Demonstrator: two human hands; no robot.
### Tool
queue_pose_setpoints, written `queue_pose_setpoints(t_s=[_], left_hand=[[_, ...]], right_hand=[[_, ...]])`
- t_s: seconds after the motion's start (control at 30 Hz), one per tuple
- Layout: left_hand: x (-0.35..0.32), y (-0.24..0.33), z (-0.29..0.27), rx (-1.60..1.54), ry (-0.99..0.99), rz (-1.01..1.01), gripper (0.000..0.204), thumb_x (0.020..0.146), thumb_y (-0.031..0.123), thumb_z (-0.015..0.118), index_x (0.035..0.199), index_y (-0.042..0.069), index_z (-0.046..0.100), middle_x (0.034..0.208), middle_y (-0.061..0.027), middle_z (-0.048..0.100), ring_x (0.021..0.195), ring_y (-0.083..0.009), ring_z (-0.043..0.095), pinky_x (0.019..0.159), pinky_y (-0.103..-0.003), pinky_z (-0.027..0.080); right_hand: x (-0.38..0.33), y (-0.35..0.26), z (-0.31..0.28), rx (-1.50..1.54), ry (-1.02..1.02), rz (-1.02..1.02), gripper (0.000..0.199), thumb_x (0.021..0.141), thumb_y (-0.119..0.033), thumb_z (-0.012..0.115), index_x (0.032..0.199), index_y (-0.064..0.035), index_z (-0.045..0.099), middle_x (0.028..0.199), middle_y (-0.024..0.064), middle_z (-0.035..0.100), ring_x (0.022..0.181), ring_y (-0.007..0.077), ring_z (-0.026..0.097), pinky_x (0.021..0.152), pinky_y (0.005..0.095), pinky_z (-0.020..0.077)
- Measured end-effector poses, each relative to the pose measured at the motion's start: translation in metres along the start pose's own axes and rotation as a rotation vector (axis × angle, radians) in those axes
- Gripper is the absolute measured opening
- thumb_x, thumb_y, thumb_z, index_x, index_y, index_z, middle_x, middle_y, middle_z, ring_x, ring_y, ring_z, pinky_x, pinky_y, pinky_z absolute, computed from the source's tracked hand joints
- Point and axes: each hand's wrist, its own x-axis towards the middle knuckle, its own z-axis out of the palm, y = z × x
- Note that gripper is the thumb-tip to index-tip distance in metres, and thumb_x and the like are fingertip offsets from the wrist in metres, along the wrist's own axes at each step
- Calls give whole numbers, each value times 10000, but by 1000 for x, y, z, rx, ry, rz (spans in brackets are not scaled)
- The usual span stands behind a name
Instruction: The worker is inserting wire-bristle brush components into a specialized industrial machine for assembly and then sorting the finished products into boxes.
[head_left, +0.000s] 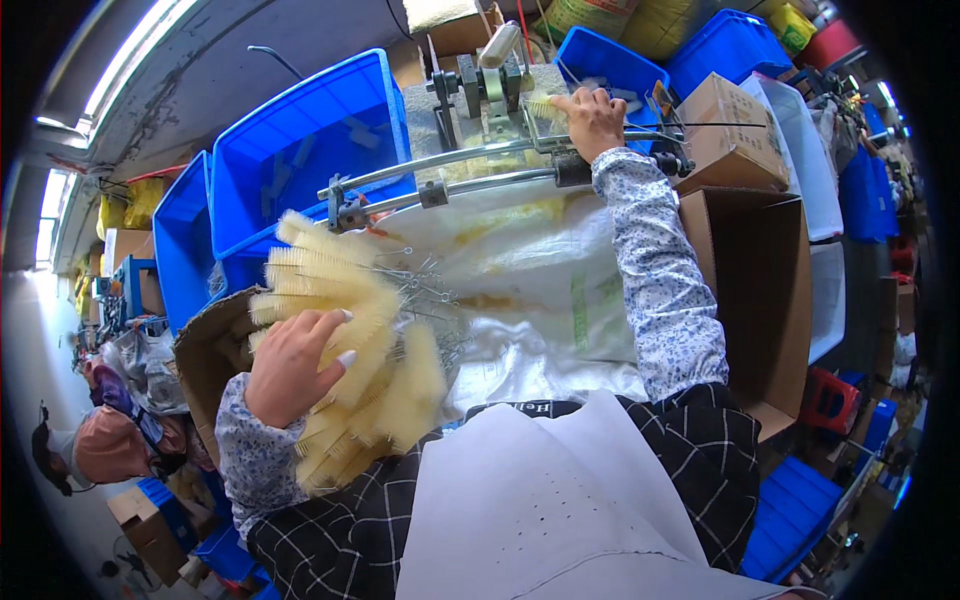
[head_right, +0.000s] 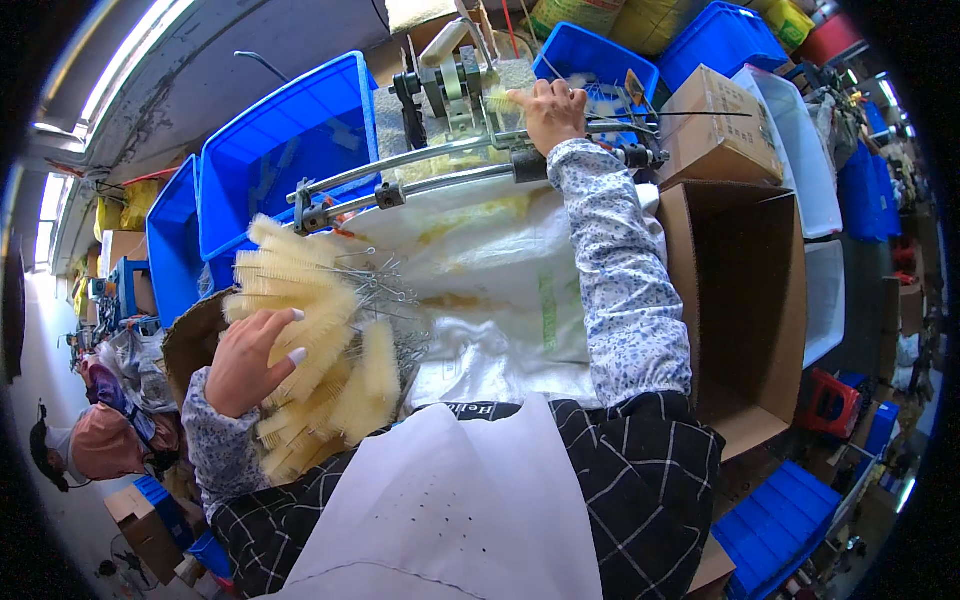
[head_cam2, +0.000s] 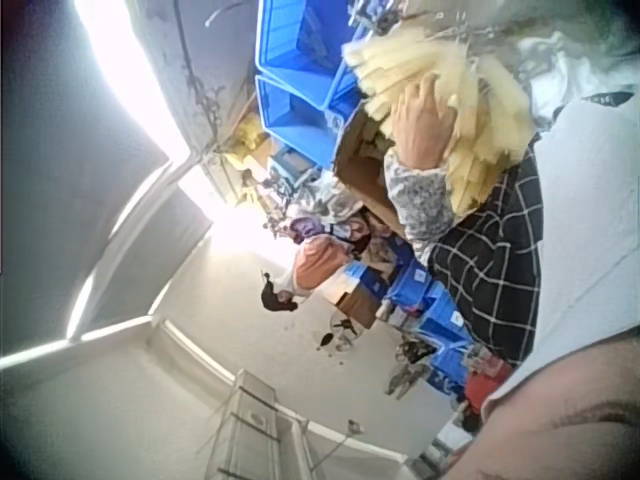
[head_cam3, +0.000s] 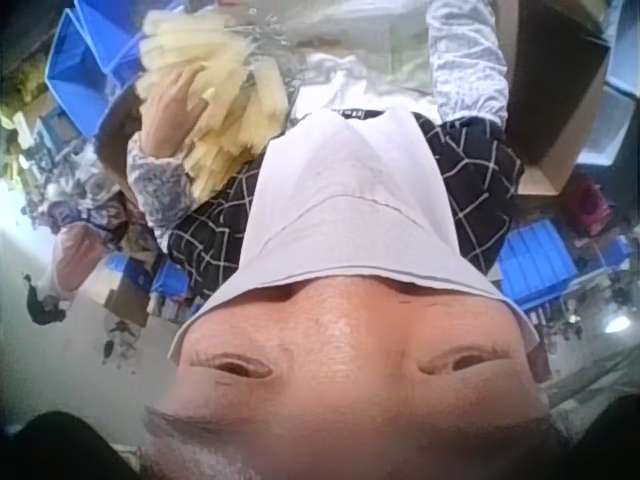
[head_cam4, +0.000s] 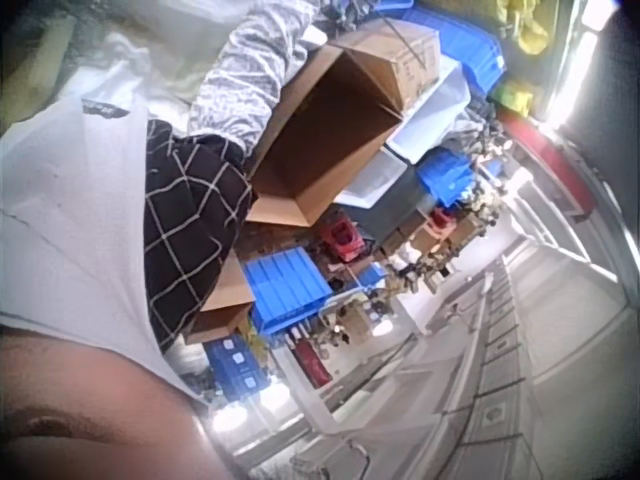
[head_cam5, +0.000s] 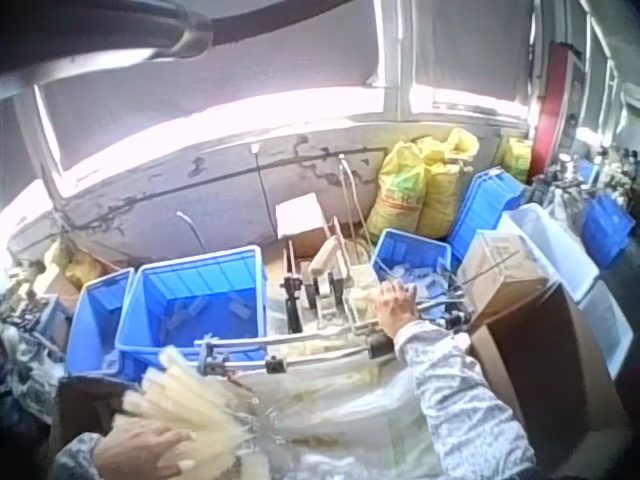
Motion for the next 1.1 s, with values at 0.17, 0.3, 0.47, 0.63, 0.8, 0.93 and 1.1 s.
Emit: queue_pose_setpoints(t_s=[0.17,0.3,0.47,0.63,0.8,0.93,1.1], left_hand=[[6,3,2,-55,-175,-107,379,706,191,593,1053,89,480,787,-117,549,706,-291,540,662,-371,411],[13,3,10,-35,-152,-124,352,689,160,590,1022,107,490,772,-118,542,696,-292,541,651,-380,416],[17,-4,12,-204,-104,-56,239,636,77,577,870,84,528,755,-118,525,680,-289,533,641,-363,428],[18,-2,3,-368,-38,-40,211,609,31,577,811,66,527,761,-103,512,697,-285,520,652,-344,424],[20,3,-7,-304,25,190,237,578,26,601,797,72,522,779,-82,499,712,-256,510,646,-331,415],[13,7,-21,-291,153,324,282,523,13,634,766,86,510,780,-59,473,678,-228,480,609,-313,397],[-3,4,-45,-374,236,425,284,481,36,652,722,92,513,751,-49,473,596,-190,445,524,-295,373]], right_hand=[[6,-4,-1,60,-60,2,356,778,-99,447,1022,-320,582,870,20,518,871,193,464,745,371,294],[6,-4,0,42,-47,-23,357,774,-91,459,1026,-312,582,872,21,524,868,188,466,743,367,298],[4,-2,-2,88,-57,-43,357,772,-79,453,1025,-293,587,869,26,532,866,185,469,752,355,311],[6,-4,2,166,-130,-122,342,765,-84,444,1003,-272,601,840,30,544,858,193,476,759,344,323],[5,-1,-3,95,-82,-32,343,752,-87,456,1002,-271,602,839,26,547,858,196,472,751,351,315],[5,-1,0,116,-49,-41,339,736,-91,475,992,-271,606,846,21,555,850,192,474,739,357,307],[4,2,1,183,-75,-65,305,727,-120,499,971,-261,615,823,8,563,845,185,477,741,354,304]])
